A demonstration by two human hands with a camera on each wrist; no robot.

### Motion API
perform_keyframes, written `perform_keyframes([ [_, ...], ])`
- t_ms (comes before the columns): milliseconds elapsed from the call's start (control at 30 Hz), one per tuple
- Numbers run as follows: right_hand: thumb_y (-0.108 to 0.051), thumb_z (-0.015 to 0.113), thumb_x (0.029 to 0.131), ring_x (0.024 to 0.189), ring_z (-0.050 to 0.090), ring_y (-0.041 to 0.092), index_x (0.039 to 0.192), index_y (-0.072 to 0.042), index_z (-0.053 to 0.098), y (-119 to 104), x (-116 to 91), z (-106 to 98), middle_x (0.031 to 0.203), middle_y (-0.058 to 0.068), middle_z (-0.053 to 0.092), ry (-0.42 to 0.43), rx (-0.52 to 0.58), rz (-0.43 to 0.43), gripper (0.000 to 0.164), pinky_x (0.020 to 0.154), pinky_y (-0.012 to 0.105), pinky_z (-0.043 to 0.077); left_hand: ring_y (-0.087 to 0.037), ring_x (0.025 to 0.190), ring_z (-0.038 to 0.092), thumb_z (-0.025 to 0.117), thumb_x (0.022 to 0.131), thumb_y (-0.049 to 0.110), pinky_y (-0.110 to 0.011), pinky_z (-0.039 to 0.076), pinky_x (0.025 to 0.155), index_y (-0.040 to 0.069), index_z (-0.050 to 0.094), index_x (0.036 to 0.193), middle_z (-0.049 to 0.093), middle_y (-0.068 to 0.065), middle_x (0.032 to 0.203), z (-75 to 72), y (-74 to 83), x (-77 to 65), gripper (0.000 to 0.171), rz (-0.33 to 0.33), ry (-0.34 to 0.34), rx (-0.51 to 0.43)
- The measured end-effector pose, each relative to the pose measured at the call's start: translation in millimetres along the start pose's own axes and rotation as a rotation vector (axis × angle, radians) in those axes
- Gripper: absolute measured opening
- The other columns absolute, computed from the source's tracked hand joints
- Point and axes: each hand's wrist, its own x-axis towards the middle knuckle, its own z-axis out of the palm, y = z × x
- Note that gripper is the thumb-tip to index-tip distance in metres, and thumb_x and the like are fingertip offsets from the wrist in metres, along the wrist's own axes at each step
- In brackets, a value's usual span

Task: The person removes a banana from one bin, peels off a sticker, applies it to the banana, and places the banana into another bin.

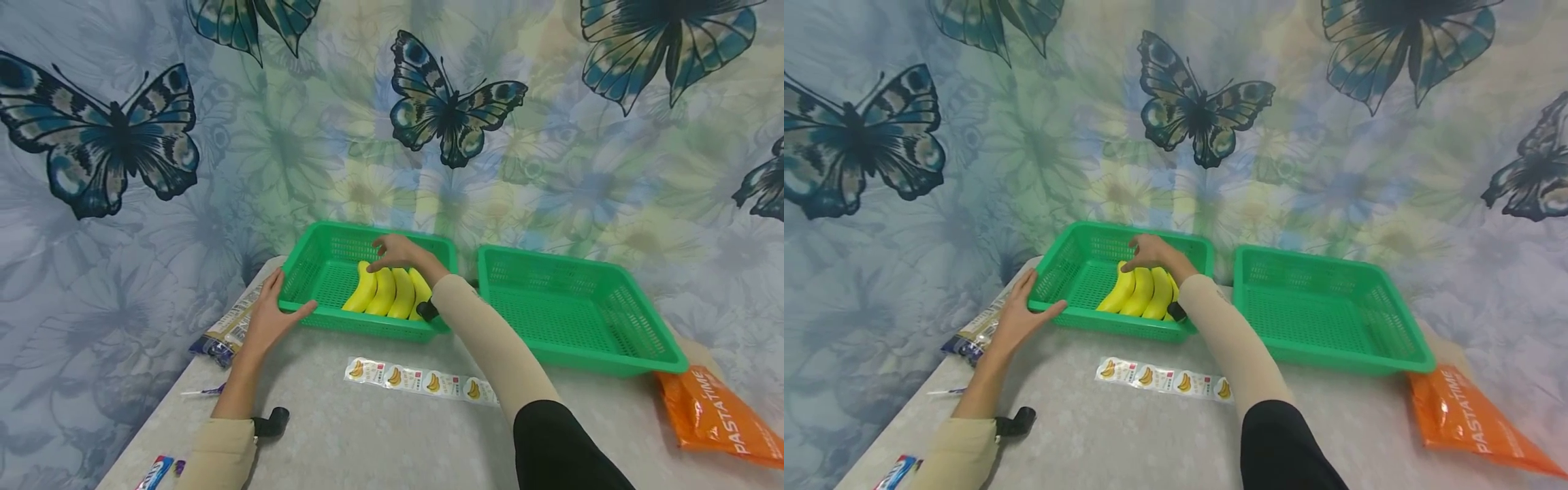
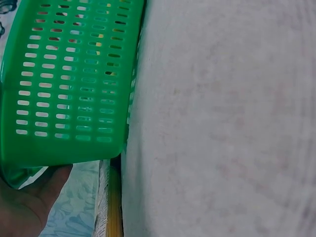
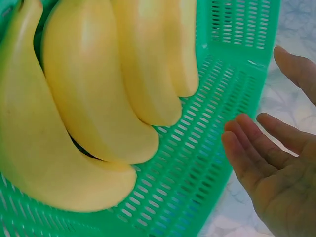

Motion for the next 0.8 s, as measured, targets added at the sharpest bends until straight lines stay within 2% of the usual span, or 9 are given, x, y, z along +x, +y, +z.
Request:
perform_keyframes([
  [200,-0.043,0.07,0.087,0.127,0.053,0.029,0.147,-0.006,0.041,9.0,17.4,13.1,0.141,0.014,0.054,-0.029,-0.013,0.026,0.076,0.104,0.044,0.047,-0.045,0.147,0.019,0.068,0.084,0.054,-0.07,0.027,0.109,0.011,0.012,0.158,0.011,-0.012,0.164,4.1,-1.8,-1.5,0.102,0.006,0.022,0.011],
  [300,-0.046,0.07,0.087,0.111,0.063,0.021,0.145,-0.004,0.044,8.0,25.7,17.6,0.14,0.013,0.054,-0.064,-0.036,0.061,0.076,0.099,0.039,0.051,-0.045,0.147,0.019,0.067,0.084,0.053,-0.07,0.027,0.109,0.012,0.012,0.158,0.011,-0.011,0.164,3.7,-2.2,-1.6,0.101,0.009,0.028,0.014],
  [367,-0.048,0.068,0.088,0.082,0.064,0.013,0.12,-0.002,0.06,6.1,30.5,20.6,0.114,0.01,0.064,-0.09,-0.073,0.094,0.056,0.086,0.03,0.054,-0.045,0.147,0.02,0.067,0.084,0.053,-0.07,0.027,0.109,0.012,0.012,0.158,0.011,-0.011,0.164,3.2,-1.9,-1.1,0.101,0.012,0.029,0.018],
  [400,-0.048,0.068,0.088,0.067,0.057,0.009,0.102,-0.003,0.063,4.7,32.9,22.2,0.097,0.007,0.063,-0.1,-0.091,0.11,0.047,0.077,0.026,0.053,-0.045,0.147,0.019,0.068,0.084,0.053,-0.07,0.027,0.109,0.012,0.012,0.158,0.011,-0.011,0.165,2.8,-1.6,-1.2,0.101,0.013,0.029,0.017],
  [467,-0.049,0.066,0.089,0.051,0.041,0.006,0.07,-0.009,0.055,1.5,37.7,25.3,0.068,0.0,0.051,-0.111,-0.139,0.127,0.045,0.064,0.023,0.048,-0.045,0.147,0.019,0.068,0.084,0.052,-0.07,0.027,0.109,0.011,0.013,0.158,0.011,-0.011,0.165,1.7,-0.8,-1.7,0.101,0.011,0.031,0.014],
  [533,-0.048,0.065,0.09,0.046,0.034,0.009,0.057,-0.015,0.039,-2.2,41.4,28.1,0.055,-0.002,0.035,-0.109,-0.166,0.134,0.054,0.06,0.024,0.044,-0.045,0.147,0.019,0.069,0.084,0.051,-0.07,0.027,0.109,0.011,0.013,0.158,0.011,-0.011,0.165,0.6,0.0,-2.1,0.101,0.009,0.035,0.008],
  [600,-0.047,0.066,0.09,0.048,0.045,0.011,0.057,-0.016,0.043,-5.1,43.2,30.1,0.051,-0.002,0.041,-0.093,-0.158,0.146,0.051,0.062,0.026,0.05,-0.045,0.147,0.019,0.069,0.083,0.051,-0.07,0.026,0.11,0.01,0.014,0.158,0.012,-0.011,0.164,0.0,0.4,-2.2,0.101,0.011,0.04,0.009],
  [700,-0.046,0.068,0.089,0.065,0.065,0.019,0.071,-0.013,0.052,-7.6,43.8,33.0,0.059,0.002,0.052,-0.083,-0.132,0.159,0.04,0.071,0.029,0.057,-0.045,0.147,0.019,0.069,0.084,0.051,-0.07,0.027,0.11,0.01,0.014,0.158,0.012,-0.012,0.164,0.6,0.5,-1.4,0.101,0.012,0.036,0.021],
  [800,-0.045,0.068,0.089,0.079,0.072,0.023,0.087,-0.01,0.056,-7.8,44.3,36.2,0.065,0.003,0.055,-0.085,-0.113,0.182,0.037,0.073,0.029,0.06,-0.045,0.147,0.018,0.068,0.084,0.053,-0.07,0.027,0.11,0.011,0.013,0.158,0.011,-0.011,0.165,2.0,0.0,-0.5,0.101,0.005,0.022,0.03],
])
